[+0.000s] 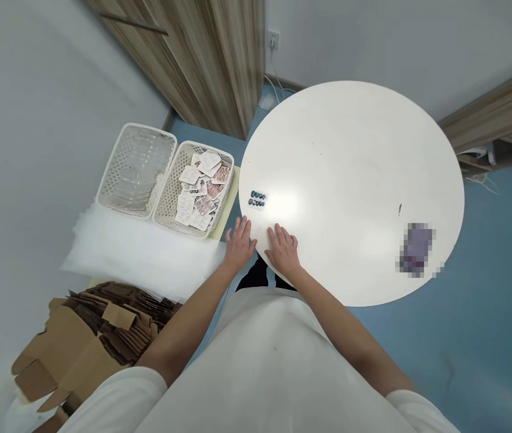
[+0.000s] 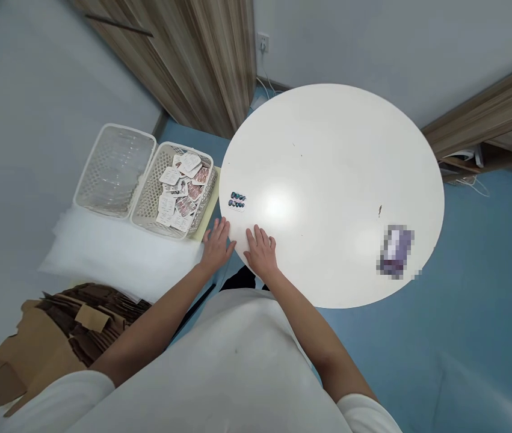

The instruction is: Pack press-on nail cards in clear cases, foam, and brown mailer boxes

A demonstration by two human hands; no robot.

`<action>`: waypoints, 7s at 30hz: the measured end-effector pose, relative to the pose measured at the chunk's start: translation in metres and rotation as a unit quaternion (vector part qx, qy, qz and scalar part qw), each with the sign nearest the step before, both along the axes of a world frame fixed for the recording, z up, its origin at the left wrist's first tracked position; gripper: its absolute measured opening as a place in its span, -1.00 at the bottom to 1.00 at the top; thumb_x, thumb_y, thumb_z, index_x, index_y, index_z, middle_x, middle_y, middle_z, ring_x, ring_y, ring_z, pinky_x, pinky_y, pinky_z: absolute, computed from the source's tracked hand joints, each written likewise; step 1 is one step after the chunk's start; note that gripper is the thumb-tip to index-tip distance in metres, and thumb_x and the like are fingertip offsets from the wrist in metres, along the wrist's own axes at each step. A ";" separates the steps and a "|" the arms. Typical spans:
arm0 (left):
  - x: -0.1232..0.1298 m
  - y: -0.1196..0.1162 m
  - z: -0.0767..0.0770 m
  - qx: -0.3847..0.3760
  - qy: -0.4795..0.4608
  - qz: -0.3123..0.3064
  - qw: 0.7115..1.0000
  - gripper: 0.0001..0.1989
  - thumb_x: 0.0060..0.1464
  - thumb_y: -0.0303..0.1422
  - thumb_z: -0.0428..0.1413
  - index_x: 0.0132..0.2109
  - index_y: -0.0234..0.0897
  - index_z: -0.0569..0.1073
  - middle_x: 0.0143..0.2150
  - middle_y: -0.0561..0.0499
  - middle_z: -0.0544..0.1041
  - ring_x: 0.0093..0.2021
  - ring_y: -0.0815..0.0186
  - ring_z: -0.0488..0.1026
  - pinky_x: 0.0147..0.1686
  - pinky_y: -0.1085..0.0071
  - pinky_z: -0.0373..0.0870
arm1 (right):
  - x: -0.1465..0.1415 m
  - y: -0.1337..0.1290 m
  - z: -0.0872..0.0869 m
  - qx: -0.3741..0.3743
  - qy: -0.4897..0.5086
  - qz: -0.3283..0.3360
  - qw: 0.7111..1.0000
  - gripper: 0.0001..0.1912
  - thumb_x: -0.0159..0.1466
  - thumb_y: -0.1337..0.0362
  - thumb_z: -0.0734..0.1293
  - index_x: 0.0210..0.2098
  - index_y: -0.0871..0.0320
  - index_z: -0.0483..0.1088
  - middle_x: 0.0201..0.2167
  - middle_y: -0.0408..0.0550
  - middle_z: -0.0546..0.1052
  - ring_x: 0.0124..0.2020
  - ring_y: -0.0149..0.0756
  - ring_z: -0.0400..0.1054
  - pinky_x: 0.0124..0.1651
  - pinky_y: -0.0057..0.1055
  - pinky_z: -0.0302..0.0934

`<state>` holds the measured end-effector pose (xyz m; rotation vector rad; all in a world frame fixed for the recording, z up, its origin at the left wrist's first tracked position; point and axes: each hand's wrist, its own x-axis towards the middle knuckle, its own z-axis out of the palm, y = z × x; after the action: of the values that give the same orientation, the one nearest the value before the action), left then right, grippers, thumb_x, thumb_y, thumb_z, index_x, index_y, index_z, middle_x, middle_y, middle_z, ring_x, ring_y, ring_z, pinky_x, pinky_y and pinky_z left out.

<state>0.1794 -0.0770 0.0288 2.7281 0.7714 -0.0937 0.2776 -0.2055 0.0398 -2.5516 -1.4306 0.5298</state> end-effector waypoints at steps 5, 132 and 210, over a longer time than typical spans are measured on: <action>-0.025 -0.034 0.010 0.024 0.001 0.017 1.000 -0.47 0.12 -0.28 -0.17 0.21 -0.40 0.02 0.24 -0.22 0.02 0.26 0.11 -0.14 0.09 0.09 -0.06 | -0.011 -0.042 0.008 0.012 -0.004 0.015 1.000 -0.37 0.18 0.24 0.17 0.20 0.16 -0.11 0.23 0.11 -0.02 0.19 -0.09 -0.11 0.08 -0.11 -0.15; -0.132 0.082 0.090 -0.576 -0.480 0.388 0.536 -0.63 -0.10 -0.21 0.14 -0.15 -0.29 0.33 -0.16 -0.10 0.48 -0.24 0.29 0.47 -0.22 0.31 0.37 | -0.101 0.147 0.082 0.265 0.402 -0.002 0.876 -0.79 0.13 0.18 0.22 -0.31 0.13 0.39 -0.19 0.01 0.44 -0.14 -0.24 0.32 -0.19 -0.33 0.24; 0.098 -0.138 0.093 -0.562 -0.135 0.038 0.815 -0.52 -0.02 -0.09 0.01 -0.01 -0.29 0.31 -0.26 -0.05 0.41 -0.38 0.36 0.43 -0.24 0.31 0.34 | 0.065 -0.194 0.085 0.361 0.544 -0.361 0.666 -0.49 -0.06 0.16 0.41 -0.17 0.04 0.15 -0.18 0.00 0.46 -0.30 -0.23 0.44 -0.15 -0.17 0.26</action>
<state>0.2777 -0.2148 0.1220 1.5252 0.4831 -0.0970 0.3430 -0.3995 0.1251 -1.3762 -0.0648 0.8500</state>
